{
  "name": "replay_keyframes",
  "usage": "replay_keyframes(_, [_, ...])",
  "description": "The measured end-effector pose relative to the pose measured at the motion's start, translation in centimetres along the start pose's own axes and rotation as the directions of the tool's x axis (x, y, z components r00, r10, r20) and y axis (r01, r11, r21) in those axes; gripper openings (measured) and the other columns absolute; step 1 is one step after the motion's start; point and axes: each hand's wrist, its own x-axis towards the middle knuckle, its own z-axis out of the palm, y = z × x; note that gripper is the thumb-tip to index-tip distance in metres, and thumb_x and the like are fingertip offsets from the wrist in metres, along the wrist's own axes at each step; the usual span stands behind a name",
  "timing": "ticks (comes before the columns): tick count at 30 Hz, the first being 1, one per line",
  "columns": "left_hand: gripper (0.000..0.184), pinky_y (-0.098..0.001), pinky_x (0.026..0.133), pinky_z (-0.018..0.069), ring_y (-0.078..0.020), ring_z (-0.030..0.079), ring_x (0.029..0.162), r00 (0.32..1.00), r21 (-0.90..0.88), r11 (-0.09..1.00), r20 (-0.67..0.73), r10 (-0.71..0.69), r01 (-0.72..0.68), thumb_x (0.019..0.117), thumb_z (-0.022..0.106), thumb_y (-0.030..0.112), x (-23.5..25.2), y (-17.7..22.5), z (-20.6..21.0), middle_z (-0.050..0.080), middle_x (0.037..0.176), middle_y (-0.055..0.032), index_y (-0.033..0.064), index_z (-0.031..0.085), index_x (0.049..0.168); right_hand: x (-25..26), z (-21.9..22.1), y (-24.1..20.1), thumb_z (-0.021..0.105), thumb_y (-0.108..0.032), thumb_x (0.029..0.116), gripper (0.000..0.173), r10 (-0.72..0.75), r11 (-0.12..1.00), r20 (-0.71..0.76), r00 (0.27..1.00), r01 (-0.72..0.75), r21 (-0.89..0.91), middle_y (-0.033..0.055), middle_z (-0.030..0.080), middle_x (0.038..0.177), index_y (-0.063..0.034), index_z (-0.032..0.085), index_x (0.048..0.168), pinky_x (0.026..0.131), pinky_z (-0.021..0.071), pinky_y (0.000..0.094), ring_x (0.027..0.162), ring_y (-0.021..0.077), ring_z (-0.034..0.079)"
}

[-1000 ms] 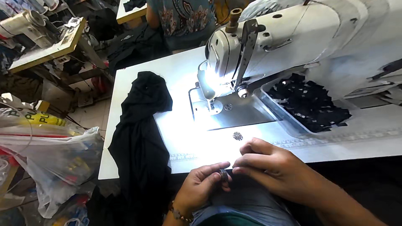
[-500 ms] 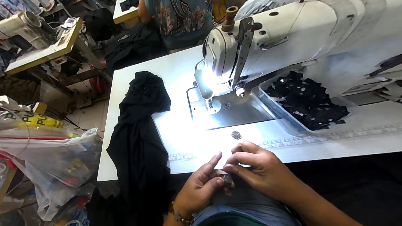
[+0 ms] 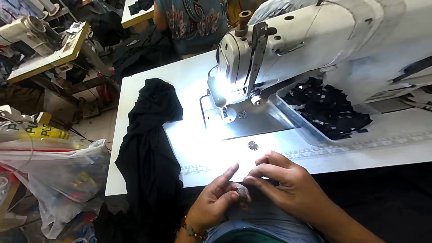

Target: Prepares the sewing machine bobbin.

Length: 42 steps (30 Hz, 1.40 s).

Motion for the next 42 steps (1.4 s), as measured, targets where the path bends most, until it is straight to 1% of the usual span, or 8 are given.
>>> replay_keyframes(8, [0.054, -0.0335, 0.091, 0.0567, -0.0125, 0.068, 0.099, 1.0, 0.007, 1.0, -0.023, -0.005, 0.005, 0.107, 0.051, 0.011, 0.0, 0.0, 0.1, 0.071, 0.112, -0.0049, 0.0077, 0.034, 0.158, 0.1, 0.0, -0.4, 0.065, -0.03, 0.0951, 0.019, 0.004, 1.0, -0.039, 0.999, -0.004, 0.01, -0.0086, 0.057, 0.093, -0.0178, 0.073, 0.083, 0.075, 0.0496, 0.0065, 0.087, -0.0069, 0.056])
replay_keyframes(12, [0.029, -0.0317, 0.086, 0.0593, -0.0109, 0.07, 0.094, 0.996, 0.096, 0.995, -0.09, -0.007, 0.016, 0.1038, 0.056, 0.006, 0.0, 0.4, 0.3, 0.073, 0.111, -0.0047, -0.0008, 0.061, 0.132, 0.3, 0.1, -0.6, 0.065, -0.031, 0.0958, 0.018, 0.026, 0.998, -0.034, 0.999, -0.024, 0.06, -0.0096, 0.057, 0.094, -0.0199, 0.072, 0.084, 0.073, 0.0505, 0.007, 0.087, -0.0066, 0.056])
replay_keyframes(19, [0.026, -0.0333, 0.086, 0.0603, -0.0136, 0.072, 0.094, 0.995, 0.09, 0.996, -0.102, -0.012, 0.022, 0.1018, 0.06, 0.007, -0.1, 0.8, 0.1, 0.074, 0.112, -0.0086, -0.0012, 0.065, 0.126, 0.3, 0.5, -0.2, 0.068, -0.03, 0.0935, 0.013, 0.294, 0.893, -0.03, 0.955, -0.264, 0.364, -0.0087, 0.058, 0.088, -0.0238, 0.071, 0.083, 0.063, 0.0482, 0.0124, 0.078, 0.0019, 0.056])
replay_keyframes(25, [0.027, -0.0313, 0.086, 0.0598, -0.0119, 0.071, 0.095, 0.998, 0.125, 0.991, -0.061, -0.035, 0.043, 0.0983, 0.067, 0.008, -0.4, 0.6, -0.1, 0.074, 0.11, -0.0072, -0.002, 0.066, 0.123, 0.8, 0.6, -0.5, 0.064, -0.021, 0.0983, 0.012, 0.506, 0.436, 0.205, 0.838, -0.453, 0.777, 0.0005, 0.064, 0.079, -0.0166, 0.07, 0.089, 0.059, 0.0551, 0.0213, 0.063, 0.0065, 0.06])
replay_keyframes(31, [0.025, -0.0311, 0.084, 0.0604, -0.0116, 0.071, 0.091, 0.994, 0.105, 0.992, -0.091, -0.062, 0.072, 0.0969, 0.069, 0.008, -0.7, 0.6, -0.2, 0.074, 0.106, -0.0057, -0.0013, 0.066, 0.12, 1.1, -0.2, -0.5, 0.045, -0.032, 0.1089, 0.031, 0.435, 0.028, 0.514, 0.739, -0.582, 0.813, 0.0083, 0.069, 0.074, -0.0134, 0.065, 0.093, 0.053, 0.0556, 0.0223, 0.057, 0.0105, 0.065])
replay_keyframes(36, [0.024, -0.0308, 0.082, 0.0603, -0.0116, 0.07, 0.089, 0.992, 0.147, 0.986, -0.116, -0.059, 0.076, 0.0969, 0.067, 0.006, -0.8, 0.7, -0.2, 0.073, 0.105, -0.0065, -0.0034, 0.066, 0.119, 0.6, 0.0, -0.4, 0.054, -0.029, 0.1055, 0.023, 0.43, 0.262, 0.427, 0.796, -0.563, 0.784, 0.0018, 0.053, 0.062, -0.0152, 0.063, 0.09, 0.049, 0.0481, 0.0194, 0.05, 0.0059, 0.052])
replay_keyframes(40, [0.023, -0.0282, 0.079, 0.0596, -0.0095, 0.069, 0.085, 0.984, 0.206, 0.974, -0.169, -0.057, 0.091, 0.0948, 0.07, 0.005, -0.8, 0.8, 0.4, 0.072, 0.1, -0.0052, -0.0042, 0.066, 0.116, -0.5, -0.6, 0.5, 0.066, -0.03, 0.098, 0.011, 0.268, 0.651, 0.36, 0.894, -0.443, 0.616, -0.0029, 0.064, 0.075, -0.0217, 0.07, 0.104, 0.059, 0.0513, 0.0169, 0.063, 0.0028, 0.059])
replay_keyframes(42, [0.022, -0.0275, 0.079, 0.0595, -0.009, 0.069, 0.084, 0.972, 0.202, 0.973, -0.227, -0.064, 0.111, 0.0931, 0.07, 0.003, -0.7, 0.8, 0.9, 0.072, 0.098, -0.0046, -0.0045, 0.066, 0.113, -1.2, -0.5, 0.8, 0.073, -0.033, 0.0932, 0.027, 0.124, 0.847, 0.379, 0.917, -0.297, 0.441, -0.007, 0.066, 0.085, -0.021, 0.068, 0.117, 0.064, 0.0527, 0.0152, 0.072, -0.0002, 0.061])
